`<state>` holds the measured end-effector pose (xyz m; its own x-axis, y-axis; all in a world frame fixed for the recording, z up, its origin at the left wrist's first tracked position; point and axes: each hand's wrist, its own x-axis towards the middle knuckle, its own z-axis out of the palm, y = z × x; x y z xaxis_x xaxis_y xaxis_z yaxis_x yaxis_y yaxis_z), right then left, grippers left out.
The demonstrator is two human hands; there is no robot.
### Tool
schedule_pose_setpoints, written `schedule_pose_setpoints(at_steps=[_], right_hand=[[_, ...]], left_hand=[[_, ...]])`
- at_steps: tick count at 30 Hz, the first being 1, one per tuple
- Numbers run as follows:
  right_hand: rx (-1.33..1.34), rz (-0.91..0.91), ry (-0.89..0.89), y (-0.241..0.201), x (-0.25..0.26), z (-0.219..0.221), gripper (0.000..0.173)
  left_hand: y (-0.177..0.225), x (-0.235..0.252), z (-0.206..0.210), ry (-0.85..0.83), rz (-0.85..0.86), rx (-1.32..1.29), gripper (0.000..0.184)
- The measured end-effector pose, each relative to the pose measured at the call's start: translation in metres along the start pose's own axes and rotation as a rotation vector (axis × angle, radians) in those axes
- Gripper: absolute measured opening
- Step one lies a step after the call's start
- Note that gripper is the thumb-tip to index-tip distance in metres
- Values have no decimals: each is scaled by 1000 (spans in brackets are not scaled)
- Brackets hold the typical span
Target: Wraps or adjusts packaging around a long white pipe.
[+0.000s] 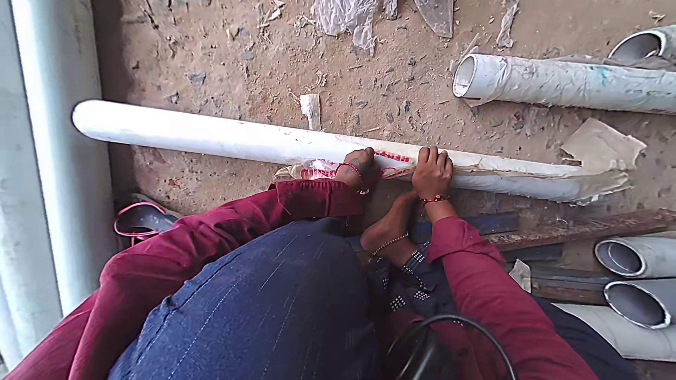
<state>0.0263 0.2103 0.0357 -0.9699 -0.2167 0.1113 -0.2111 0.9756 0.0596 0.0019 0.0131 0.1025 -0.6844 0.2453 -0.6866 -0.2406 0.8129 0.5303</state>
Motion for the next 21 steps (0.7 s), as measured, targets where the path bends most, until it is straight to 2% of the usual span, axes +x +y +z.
schedule_pose_setpoints(at_steps=[4, 7, 11, 12, 14, 16, 21], right_hand=[[-9, -14, -56, 2, 2, -2, 18], [-42, -11, 6, -1, 3, -1, 15], [-45, -34, 7, -1, 1, -2, 13], [-48, -35, 20, -1, 0, -2, 14], [-70, -38, 57, -2, -1, -1, 14], [-67, -36, 34, -2, -1, -3, 14], [42, -32, 11, 14, 19, -8, 16]], left_hand=[[-42, -4, 7, 149, 279, -135, 23], [-46, -13, -20, 84, 123, -45, 27], [-24, -9, -22, -67, -14, 136, 48], [-16, -6, -16, -107, -37, 176, 49], [-4, -3, -5, -155, -53, 225, 37], [-5, -3, -3, -133, 22, 186, 30], [-41, 8, 3, 30, 359, 125, 27]])
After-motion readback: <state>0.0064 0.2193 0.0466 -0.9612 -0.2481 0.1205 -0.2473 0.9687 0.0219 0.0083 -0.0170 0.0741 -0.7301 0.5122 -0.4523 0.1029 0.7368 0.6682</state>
